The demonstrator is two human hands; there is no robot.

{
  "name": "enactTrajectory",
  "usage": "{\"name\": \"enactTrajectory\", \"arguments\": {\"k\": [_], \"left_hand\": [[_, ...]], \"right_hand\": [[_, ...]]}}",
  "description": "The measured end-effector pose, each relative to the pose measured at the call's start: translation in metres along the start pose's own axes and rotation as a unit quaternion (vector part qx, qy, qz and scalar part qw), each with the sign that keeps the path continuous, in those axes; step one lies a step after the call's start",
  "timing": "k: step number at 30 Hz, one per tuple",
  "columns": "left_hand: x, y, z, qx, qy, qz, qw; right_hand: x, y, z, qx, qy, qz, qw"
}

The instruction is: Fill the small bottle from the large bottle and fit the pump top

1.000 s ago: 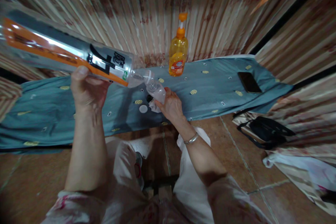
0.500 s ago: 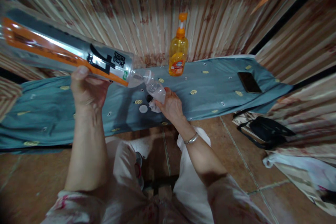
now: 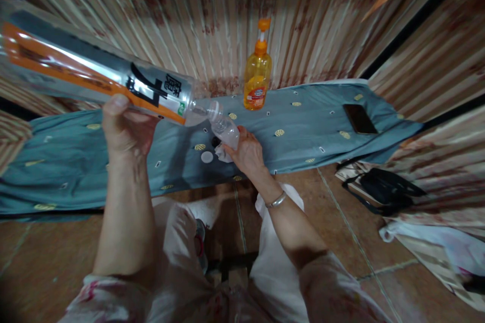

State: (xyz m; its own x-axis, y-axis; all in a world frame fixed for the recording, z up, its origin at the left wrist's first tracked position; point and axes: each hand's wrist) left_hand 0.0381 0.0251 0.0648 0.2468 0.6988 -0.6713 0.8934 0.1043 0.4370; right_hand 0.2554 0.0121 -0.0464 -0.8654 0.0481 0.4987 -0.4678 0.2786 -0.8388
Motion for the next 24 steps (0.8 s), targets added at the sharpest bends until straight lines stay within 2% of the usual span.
{"name": "enactTrajectory", "arguments": {"k": [5, 17, 24], "left_hand": [[-0.0030, -0.0004, -0.0003, 0.027, -0.011, -0.043, 0.999], [0.0017, -0.0038, -0.0007, 0.025, 0.009, -0.003, 1.000], [-0.0008, -0.0049, -0.0006, 0.062, 0.007, -0.016, 0.998]], "right_hand": [[-0.0006, 0.0008, -0.0001, -0.006, -0.001, -0.002, 1.000], [-0.0012, 0.0010, -0.0001, -0.004, -0.009, 0.010, 1.000], [-0.0004, 0.0000, -0.0001, -0.004, -0.005, 0.001, 1.000]]}}
Point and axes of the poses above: each hand's wrist, its own z-axis away from the middle knuckle, its own y-axis out of the palm, x = y × z, and after that the axes turned 15 degrees about y, right-handed
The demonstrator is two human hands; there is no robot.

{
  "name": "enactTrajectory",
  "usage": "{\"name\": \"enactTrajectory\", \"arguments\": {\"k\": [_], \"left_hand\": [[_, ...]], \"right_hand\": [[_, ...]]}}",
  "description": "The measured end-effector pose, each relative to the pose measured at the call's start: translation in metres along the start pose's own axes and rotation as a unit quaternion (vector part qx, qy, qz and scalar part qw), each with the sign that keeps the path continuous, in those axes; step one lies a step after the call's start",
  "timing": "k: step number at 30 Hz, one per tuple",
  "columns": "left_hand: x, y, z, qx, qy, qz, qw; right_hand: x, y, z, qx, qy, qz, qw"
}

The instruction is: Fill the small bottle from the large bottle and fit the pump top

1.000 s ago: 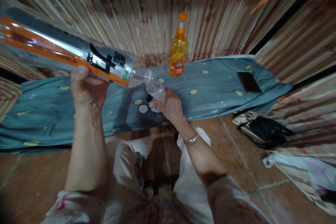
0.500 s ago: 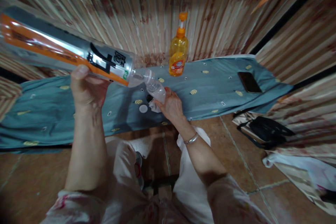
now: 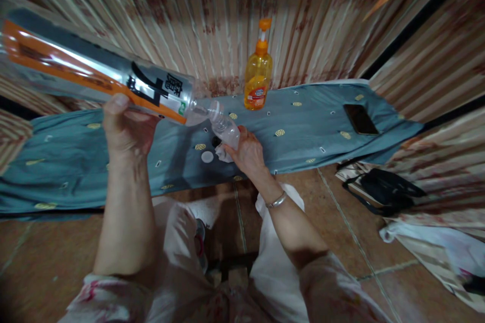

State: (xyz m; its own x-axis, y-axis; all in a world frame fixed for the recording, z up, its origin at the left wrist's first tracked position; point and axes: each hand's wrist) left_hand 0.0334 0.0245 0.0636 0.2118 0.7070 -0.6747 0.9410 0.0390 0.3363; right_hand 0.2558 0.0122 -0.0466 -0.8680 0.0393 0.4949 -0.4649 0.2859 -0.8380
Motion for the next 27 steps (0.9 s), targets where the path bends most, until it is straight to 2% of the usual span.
{"name": "enactTrajectory", "arguments": {"k": [6, 12, 15, 19, 27], "left_hand": [[0.0021, 0.0024, 0.0005, -0.050, -0.001, 0.012, 0.999], [-0.0019, 0.0004, -0.0002, 0.006, -0.010, -0.013, 1.000], [-0.0010, 0.0022, -0.0008, -0.030, -0.014, -0.014, 0.999], [0.0028, 0.0048, -0.0018, -0.081, -0.002, 0.040, 0.996], [0.0025, -0.0008, -0.0018, -0.034, -0.006, 0.015, 0.999]], "right_hand": [[0.0044, -0.0048, 0.0009, 0.024, 0.023, 0.019, 0.999], [0.0049, -0.0053, 0.0009, 0.022, 0.018, 0.010, 1.000], [0.0043, -0.0049, 0.0007, 0.018, 0.018, 0.008, 1.000], [0.0042, -0.0043, 0.0006, 0.018, 0.018, 0.004, 1.000], [0.0041, -0.0034, 0.0006, 0.014, 0.015, 0.010, 1.000]]}}
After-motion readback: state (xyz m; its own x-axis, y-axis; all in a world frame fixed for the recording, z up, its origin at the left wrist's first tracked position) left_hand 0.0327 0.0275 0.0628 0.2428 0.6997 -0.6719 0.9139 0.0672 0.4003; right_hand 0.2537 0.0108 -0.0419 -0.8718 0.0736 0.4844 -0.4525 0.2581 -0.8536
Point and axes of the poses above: each hand's wrist, its own z-axis away from the middle knuckle, its own y-axis out of the palm, x = y × z, and after that the axes turned 15 degrees about y, right-handed
